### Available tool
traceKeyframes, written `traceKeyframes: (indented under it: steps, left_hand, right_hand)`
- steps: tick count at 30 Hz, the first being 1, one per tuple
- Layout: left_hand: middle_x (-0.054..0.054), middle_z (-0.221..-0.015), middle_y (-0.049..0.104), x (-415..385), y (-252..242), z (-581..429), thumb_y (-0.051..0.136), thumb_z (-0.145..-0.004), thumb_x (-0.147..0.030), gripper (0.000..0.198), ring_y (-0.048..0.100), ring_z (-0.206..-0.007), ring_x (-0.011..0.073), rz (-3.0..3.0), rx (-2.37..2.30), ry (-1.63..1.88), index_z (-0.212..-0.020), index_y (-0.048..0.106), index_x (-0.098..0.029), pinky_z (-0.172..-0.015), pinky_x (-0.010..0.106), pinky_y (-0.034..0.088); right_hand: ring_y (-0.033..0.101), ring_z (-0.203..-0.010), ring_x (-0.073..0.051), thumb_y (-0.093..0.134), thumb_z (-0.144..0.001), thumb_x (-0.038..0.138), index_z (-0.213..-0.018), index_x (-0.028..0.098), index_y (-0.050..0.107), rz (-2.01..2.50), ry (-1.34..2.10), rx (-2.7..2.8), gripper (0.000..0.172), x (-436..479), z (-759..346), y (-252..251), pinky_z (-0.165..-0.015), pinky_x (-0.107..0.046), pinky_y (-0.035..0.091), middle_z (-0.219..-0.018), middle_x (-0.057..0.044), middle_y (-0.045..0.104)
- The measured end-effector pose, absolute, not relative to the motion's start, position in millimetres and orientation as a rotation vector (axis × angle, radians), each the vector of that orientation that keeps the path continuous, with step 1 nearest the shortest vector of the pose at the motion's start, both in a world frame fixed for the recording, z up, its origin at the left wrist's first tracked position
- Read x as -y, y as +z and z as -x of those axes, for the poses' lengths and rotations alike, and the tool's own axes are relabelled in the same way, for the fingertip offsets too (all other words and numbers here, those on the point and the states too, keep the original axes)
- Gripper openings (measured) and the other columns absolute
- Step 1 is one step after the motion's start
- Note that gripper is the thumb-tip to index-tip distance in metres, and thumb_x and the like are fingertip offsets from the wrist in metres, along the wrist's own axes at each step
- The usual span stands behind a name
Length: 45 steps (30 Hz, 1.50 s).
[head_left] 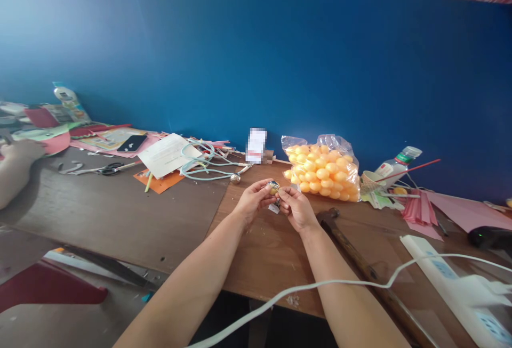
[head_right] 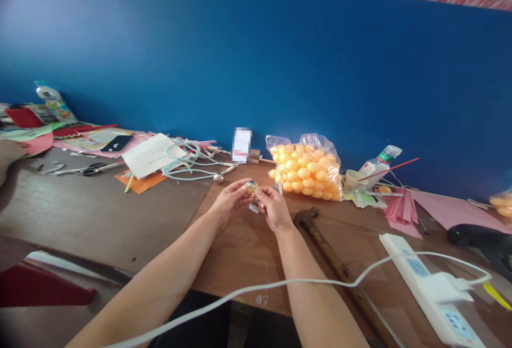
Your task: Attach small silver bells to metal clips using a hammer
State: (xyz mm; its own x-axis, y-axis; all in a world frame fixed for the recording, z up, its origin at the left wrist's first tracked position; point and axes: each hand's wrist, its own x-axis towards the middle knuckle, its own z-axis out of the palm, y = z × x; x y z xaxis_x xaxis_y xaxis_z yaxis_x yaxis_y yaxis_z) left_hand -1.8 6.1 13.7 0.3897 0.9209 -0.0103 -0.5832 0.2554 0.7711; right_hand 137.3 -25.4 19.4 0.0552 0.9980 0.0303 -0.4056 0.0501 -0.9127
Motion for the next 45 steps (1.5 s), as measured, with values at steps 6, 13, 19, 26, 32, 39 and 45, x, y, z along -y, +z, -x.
traceKeyframes:
  steps: [6,13,19,26,32,39,45]
  left_hand:
    - [0.009,-0.098,0.068,-6.2,13.3,2.1,0.067,-0.079,-0.018,0.031,0.068,-0.076,0.0133,-0.779,-0.52,1.085,-0.109,0.062,-0.012,-0.075,0.026,0.056]
    - [0.01,-0.097,0.069,-5.8,13.7,2.2,0.068,-0.079,-0.019,0.032,0.068,-0.076,0.0134,-0.782,-0.532,1.084,-0.109,0.063,-0.012,-0.075,0.027,0.056]
    - [0.01,-0.097,0.069,-7.1,13.0,2.1,0.07,-0.077,-0.02,0.033,0.068,-0.076,0.0135,-0.768,-0.513,1.1,-0.108,0.063,-0.012,-0.076,0.027,0.056]
    - [0.009,-0.096,0.069,-4.9,14.4,2.2,0.068,-0.078,-0.019,0.032,0.068,-0.076,0.013,-0.786,-0.505,1.082,-0.109,0.063,-0.013,-0.074,0.025,0.056]
    - [0.01,-0.099,0.068,-6.9,12.6,2.1,0.07,-0.077,-0.021,0.034,0.067,-0.077,0.0137,-0.808,-0.52,1.086,-0.109,0.063,-0.013,-0.079,0.03,0.055]
    - [0.011,-0.103,0.067,-9.0,9.1,2.1,0.072,-0.076,-0.024,0.036,0.067,-0.079,0.0144,-0.838,-0.507,1.092,-0.109,0.063,-0.014,-0.079,0.031,0.055]
    - [0.011,-0.103,0.067,-9.2,8.9,2.0,0.072,-0.075,-0.025,0.037,0.067,-0.078,0.0144,-0.841,-0.506,1.093,-0.109,0.063,-0.013,-0.08,0.032,0.055]
  right_hand:
    - [0.035,-0.045,-0.004,0.081,-0.061,0.031,-0.073,0.017,0.064,0.915,1.307,0.893,0.025,26.2,-137.4,20.9,-0.037,-0.017,0.025,-0.067,0.0,0.061]
    - [0.034,-0.045,-0.004,0.081,-0.061,0.031,-0.073,0.017,0.064,0.927,1.314,0.907,0.026,26.5,-138.3,21.3,-0.038,-0.018,0.025,-0.066,0.001,0.062]
    - [0.034,-0.044,-0.004,0.081,-0.061,0.034,-0.073,0.017,0.063,0.932,1.305,0.933,0.027,26.7,-137.9,20.5,-0.037,-0.018,0.025,-0.064,0.001,0.06]
    - [0.033,-0.045,-0.003,0.081,-0.063,0.033,-0.073,0.018,0.063,0.88,1.323,0.918,0.026,25.4,-139.0,18.9,-0.036,-0.017,0.026,-0.067,0.001,0.06]
    - [0.034,-0.045,-0.003,0.081,-0.063,0.032,-0.073,0.017,0.063,0.891,1.317,0.914,0.026,25.7,-139.0,19.2,-0.036,-0.017,0.027,-0.068,0.001,0.06]
    - [0.034,-0.044,-0.004,0.081,-0.062,0.034,-0.073,0.018,0.063,0.938,1.285,0.935,0.027,27.0,-137.9,22.5,-0.036,-0.018,0.026,-0.067,0.001,0.061]
    - [0.034,-0.044,-0.004,0.08,-0.062,0.033,-0.074,0.017,0.063,0.947,1.283,0.946,0.026,27.3,-138.6,22.8,-0.036,-0.018,0.025,-0.068,0.0,0.062]
